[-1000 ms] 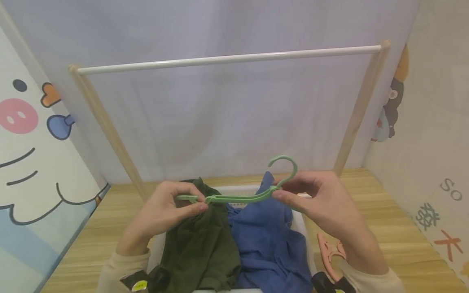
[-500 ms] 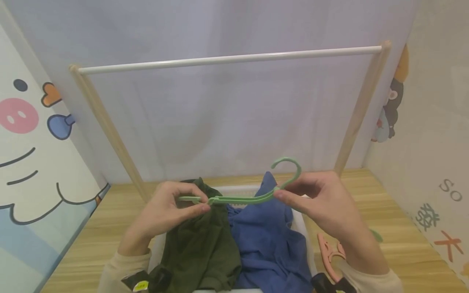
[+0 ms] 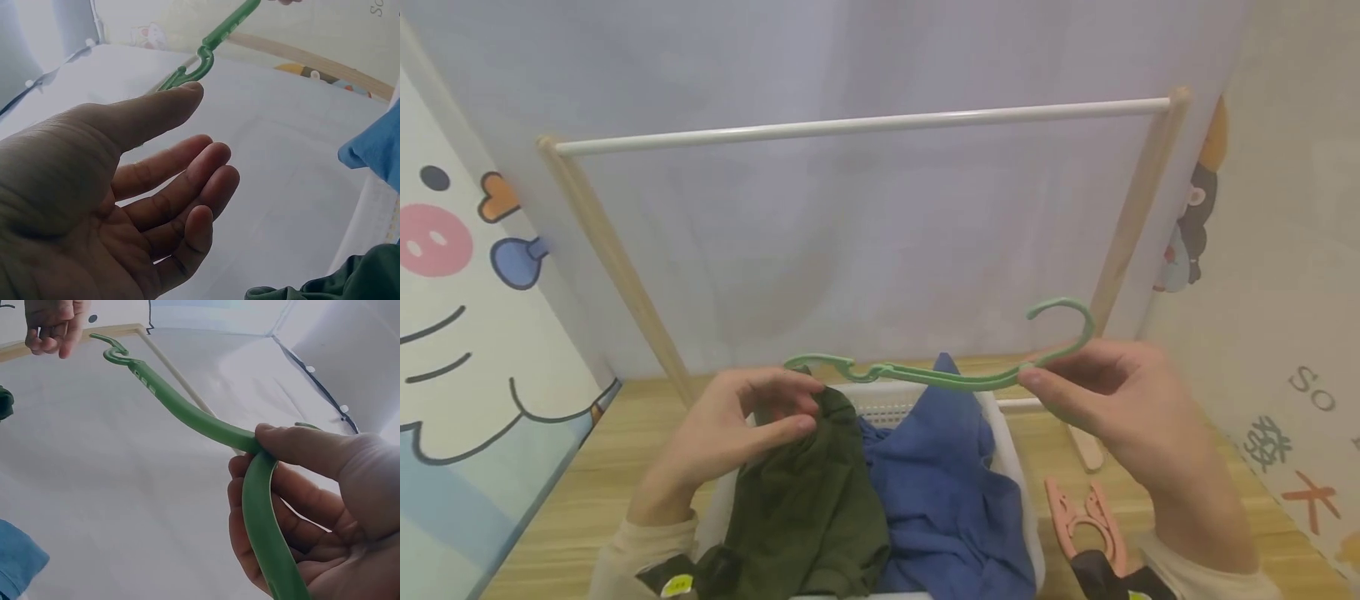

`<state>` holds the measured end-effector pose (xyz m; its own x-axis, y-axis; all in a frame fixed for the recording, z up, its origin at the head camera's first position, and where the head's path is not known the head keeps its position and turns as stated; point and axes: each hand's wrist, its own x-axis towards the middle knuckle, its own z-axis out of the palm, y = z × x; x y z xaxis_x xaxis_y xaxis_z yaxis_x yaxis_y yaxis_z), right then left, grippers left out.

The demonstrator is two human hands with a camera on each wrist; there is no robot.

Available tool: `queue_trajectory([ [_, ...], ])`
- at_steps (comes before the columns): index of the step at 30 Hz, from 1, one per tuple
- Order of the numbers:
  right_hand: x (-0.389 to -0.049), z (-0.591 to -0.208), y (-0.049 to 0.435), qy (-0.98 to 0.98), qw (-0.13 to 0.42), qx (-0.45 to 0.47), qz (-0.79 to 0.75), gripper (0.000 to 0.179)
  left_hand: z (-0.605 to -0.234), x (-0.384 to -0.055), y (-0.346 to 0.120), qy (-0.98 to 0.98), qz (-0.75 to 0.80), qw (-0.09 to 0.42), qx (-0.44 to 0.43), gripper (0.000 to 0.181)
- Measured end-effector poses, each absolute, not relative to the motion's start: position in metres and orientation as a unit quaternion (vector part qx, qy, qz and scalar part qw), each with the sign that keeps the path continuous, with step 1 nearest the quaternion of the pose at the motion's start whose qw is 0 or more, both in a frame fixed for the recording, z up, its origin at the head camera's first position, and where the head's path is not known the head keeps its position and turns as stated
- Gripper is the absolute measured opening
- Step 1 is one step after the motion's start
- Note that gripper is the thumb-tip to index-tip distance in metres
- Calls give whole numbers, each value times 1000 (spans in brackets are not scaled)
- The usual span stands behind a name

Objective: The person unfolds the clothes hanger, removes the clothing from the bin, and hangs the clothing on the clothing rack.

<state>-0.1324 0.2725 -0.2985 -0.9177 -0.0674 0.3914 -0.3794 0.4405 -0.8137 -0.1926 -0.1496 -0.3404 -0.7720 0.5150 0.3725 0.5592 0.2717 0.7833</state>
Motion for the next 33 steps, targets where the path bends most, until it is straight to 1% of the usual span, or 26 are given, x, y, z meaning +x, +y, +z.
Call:
queue_trajectory([
  [2, -133, -298, 274, -837, 172, 123, 505, 11, -340, -192, -150, -797, -499, 28, -339, 30],
  [5, -135, -297, 275, -844, 184, 98, 494, 13, -341, -189, -151, -797, -499, 35, -340, 30],
  [11, -140, -298, 275, -816, 186, 95, 540, 14, -340, -186, -150, -797, -497, 41, -341, 28],
  [16, -141, -298, 274, -796, 192, 87, 567, 13, -339, -183, -146, -801, -493, 31, -339, 27],
  [22, -137, -296, 276, -814, 216, 35, 538, 21, -332, -188, -130, -830, -429, 27, -355, 29],
  [27, -137, -294, 276, -799, 229, 32, 555, 23, -327, -196, -114, -843, -377, 46, -382, 30],
  [33, -135, -293, 276, -790, 229, 39, 568, 22, -327, -208, -90, -852, -299, 68, -425, 28],
])
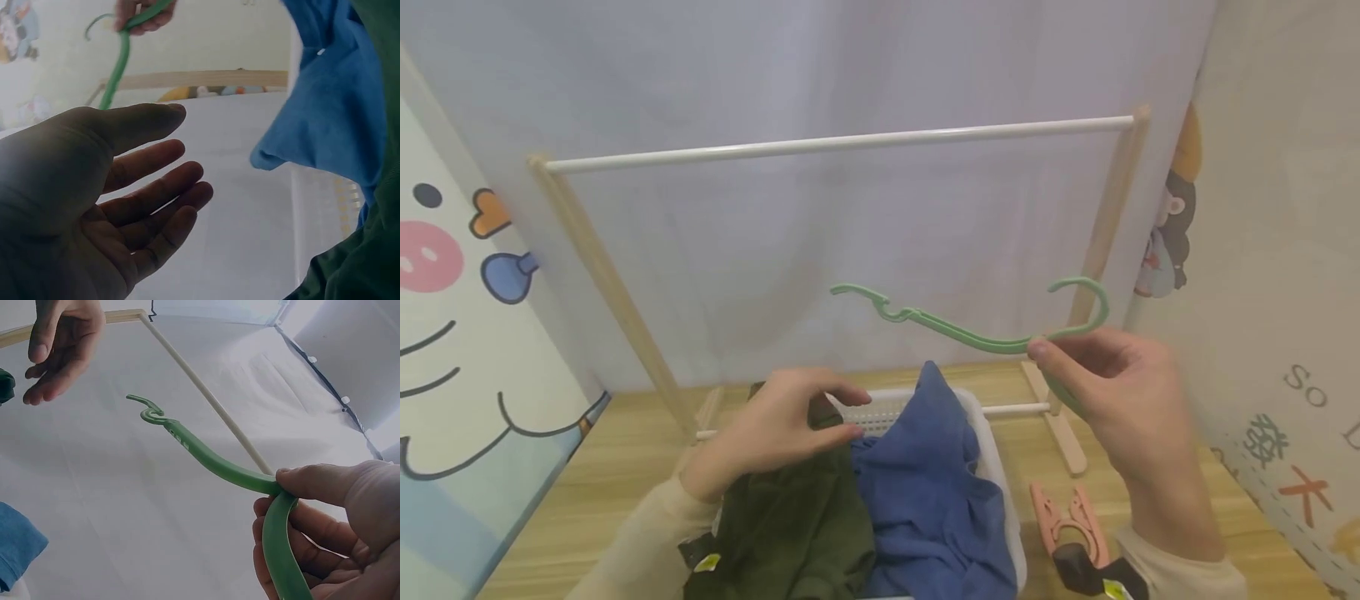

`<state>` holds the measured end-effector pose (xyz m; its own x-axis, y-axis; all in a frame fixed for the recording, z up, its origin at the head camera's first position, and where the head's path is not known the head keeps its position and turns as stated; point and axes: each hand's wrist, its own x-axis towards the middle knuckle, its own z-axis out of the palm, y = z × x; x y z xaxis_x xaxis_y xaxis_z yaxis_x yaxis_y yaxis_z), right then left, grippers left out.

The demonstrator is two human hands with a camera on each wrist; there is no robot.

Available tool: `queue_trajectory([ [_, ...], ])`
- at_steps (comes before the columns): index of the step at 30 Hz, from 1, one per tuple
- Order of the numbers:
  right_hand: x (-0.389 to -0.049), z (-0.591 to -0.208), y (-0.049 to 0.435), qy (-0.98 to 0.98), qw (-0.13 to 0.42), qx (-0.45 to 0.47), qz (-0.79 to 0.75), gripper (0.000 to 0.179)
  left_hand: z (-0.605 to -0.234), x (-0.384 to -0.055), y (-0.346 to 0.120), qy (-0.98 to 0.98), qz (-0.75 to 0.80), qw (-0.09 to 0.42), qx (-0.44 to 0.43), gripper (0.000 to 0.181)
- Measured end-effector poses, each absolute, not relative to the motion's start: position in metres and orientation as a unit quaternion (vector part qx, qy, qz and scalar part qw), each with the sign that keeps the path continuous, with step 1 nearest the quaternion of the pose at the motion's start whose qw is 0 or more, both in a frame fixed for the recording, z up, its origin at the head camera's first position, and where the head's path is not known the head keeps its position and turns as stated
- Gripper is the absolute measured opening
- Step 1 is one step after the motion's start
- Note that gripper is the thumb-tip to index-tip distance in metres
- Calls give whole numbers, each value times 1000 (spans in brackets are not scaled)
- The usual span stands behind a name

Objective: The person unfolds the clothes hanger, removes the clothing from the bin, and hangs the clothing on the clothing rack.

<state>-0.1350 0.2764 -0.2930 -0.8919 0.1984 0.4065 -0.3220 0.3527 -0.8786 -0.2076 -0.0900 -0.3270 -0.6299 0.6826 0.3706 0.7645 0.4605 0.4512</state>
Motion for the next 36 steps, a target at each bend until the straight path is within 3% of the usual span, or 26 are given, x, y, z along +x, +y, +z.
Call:
queue_trajectory([
  [15, -137, -294, 276, -808, 229, 40, 542, 19, -335, -245, -19, -844, -177, 43, -505, 40],
  [27, -137, -293, 274, -802, 226, 56, 550, 18, -343, -273, 3, -851, -144, 12, -505, 56],
  [32, -136, -291, 273, -796, 222, 63, 560, 17, -352, -277, 4, -863, -115, 6, -492, 55],
  [36, -136, -290, 274, -804, 217, 62, 550, 18, -359, -279, 2, -862, -125, -1, -491, 39],
])
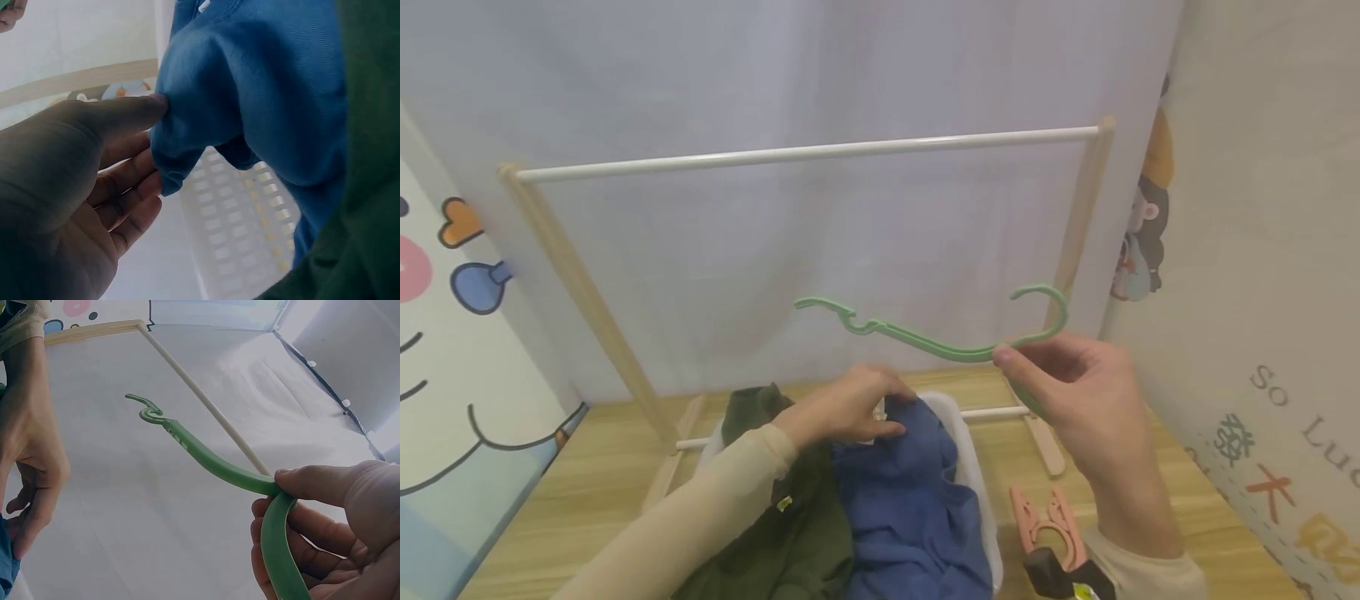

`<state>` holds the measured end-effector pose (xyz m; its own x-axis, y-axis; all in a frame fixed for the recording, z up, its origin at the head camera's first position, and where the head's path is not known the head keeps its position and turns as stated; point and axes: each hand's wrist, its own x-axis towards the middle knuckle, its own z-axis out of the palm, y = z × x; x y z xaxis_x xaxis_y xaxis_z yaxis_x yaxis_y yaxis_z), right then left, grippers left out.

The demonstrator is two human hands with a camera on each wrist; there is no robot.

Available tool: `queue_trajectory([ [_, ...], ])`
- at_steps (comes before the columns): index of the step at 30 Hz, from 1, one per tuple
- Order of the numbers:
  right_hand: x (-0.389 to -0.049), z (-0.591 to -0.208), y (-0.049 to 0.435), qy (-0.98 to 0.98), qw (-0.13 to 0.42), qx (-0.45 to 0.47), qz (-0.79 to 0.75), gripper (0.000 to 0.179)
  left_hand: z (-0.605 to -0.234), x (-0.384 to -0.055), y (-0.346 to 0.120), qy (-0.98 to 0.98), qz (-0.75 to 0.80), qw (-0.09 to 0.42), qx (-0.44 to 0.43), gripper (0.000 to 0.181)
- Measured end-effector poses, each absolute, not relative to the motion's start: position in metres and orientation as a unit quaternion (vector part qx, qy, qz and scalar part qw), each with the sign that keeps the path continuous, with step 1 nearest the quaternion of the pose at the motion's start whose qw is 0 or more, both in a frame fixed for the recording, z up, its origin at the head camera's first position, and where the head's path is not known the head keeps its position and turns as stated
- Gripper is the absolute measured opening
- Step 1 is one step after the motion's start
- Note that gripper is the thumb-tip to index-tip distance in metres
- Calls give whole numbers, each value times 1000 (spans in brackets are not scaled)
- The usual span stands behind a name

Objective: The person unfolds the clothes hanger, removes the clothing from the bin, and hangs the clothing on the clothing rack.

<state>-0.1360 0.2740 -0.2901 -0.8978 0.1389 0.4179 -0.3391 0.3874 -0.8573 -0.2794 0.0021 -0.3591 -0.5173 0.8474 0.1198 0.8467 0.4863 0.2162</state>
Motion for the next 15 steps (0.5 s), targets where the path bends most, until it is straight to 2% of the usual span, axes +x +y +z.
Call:
queue_trajectory([
  [6, -135, -288, 272, -814, 214, 70, 536, 18, -364, -278, -4, 858, 183, 33, 479, 4],
  [15, -133, -288, 269, -812, 200, 61, 545, 20, -360, -275, -15, 846, 233, 39, 478, 8],
])
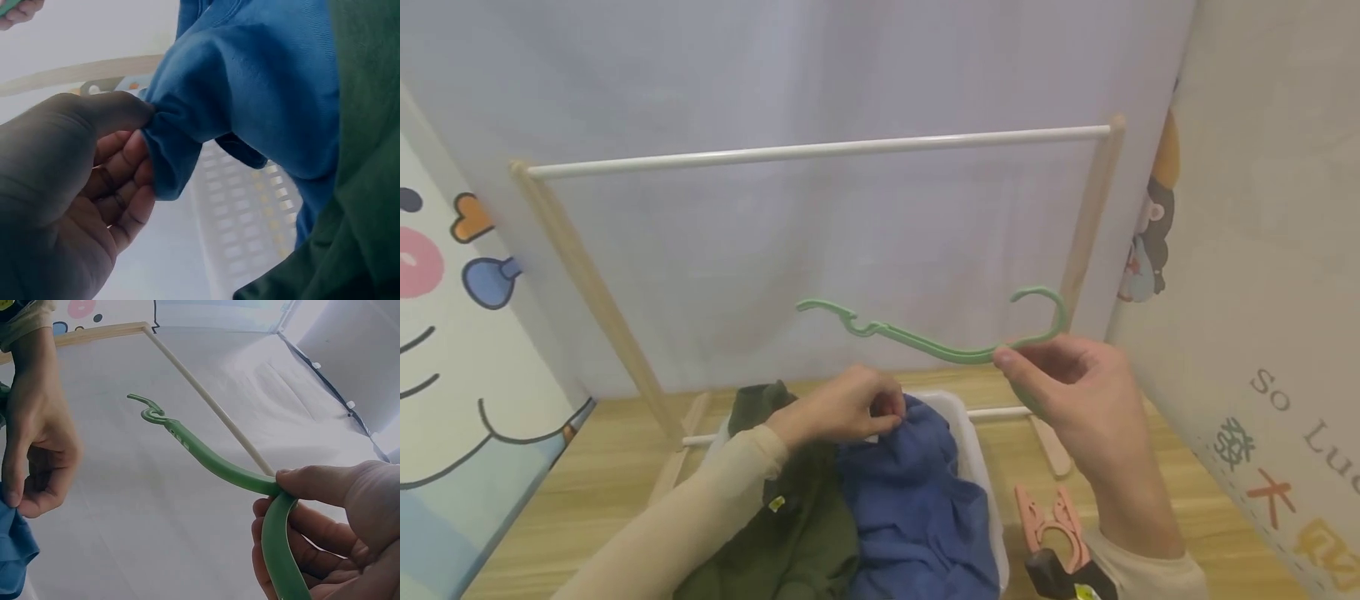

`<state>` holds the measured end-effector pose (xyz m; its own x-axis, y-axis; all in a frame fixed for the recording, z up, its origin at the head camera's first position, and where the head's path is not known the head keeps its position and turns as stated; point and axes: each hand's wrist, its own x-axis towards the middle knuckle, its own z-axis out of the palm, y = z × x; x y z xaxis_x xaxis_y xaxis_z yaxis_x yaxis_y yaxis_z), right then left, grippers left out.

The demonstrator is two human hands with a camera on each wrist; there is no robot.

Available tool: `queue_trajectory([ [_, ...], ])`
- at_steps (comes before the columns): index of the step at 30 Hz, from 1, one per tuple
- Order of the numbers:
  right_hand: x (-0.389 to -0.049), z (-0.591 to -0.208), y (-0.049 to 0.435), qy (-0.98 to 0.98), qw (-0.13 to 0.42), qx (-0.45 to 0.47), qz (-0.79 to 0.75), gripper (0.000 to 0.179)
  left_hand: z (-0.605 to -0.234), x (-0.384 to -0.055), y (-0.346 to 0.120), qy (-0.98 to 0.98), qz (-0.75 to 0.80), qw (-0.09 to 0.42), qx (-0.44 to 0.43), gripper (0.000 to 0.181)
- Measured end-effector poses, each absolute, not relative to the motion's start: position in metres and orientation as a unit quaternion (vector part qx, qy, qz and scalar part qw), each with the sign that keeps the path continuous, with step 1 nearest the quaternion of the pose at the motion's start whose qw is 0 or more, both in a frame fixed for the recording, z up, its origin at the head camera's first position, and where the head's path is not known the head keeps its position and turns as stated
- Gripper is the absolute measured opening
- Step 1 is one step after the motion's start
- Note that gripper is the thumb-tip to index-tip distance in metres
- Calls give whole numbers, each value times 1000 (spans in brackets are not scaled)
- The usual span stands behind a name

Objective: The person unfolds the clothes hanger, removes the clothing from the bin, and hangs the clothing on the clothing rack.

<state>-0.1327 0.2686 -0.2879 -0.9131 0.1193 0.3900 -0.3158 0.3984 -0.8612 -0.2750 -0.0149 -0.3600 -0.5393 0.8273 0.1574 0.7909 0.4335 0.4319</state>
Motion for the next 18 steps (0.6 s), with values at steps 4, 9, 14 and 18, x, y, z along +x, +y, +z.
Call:
queue_trajectory([
  [4, -132, -287, 268, -807, 203, 60, 551, 20, -347, -269, -23, 842, 263, 25, 469, 7],
  [9, -133, -287, 267, -790, 206, 66, 573, 20, -327, -260, -39, 841, 289, -17, 457, 5],
  [14, -134, -288, 267, -778, 213, 64, 588, 21, -313, -254, -58, 833, 318, -66, 448, 6],
  [18, -135, -288, 266, -758, 216, 68, 612, 18, -302, -247, -76, 821, 340, -122, 442, 6],
])
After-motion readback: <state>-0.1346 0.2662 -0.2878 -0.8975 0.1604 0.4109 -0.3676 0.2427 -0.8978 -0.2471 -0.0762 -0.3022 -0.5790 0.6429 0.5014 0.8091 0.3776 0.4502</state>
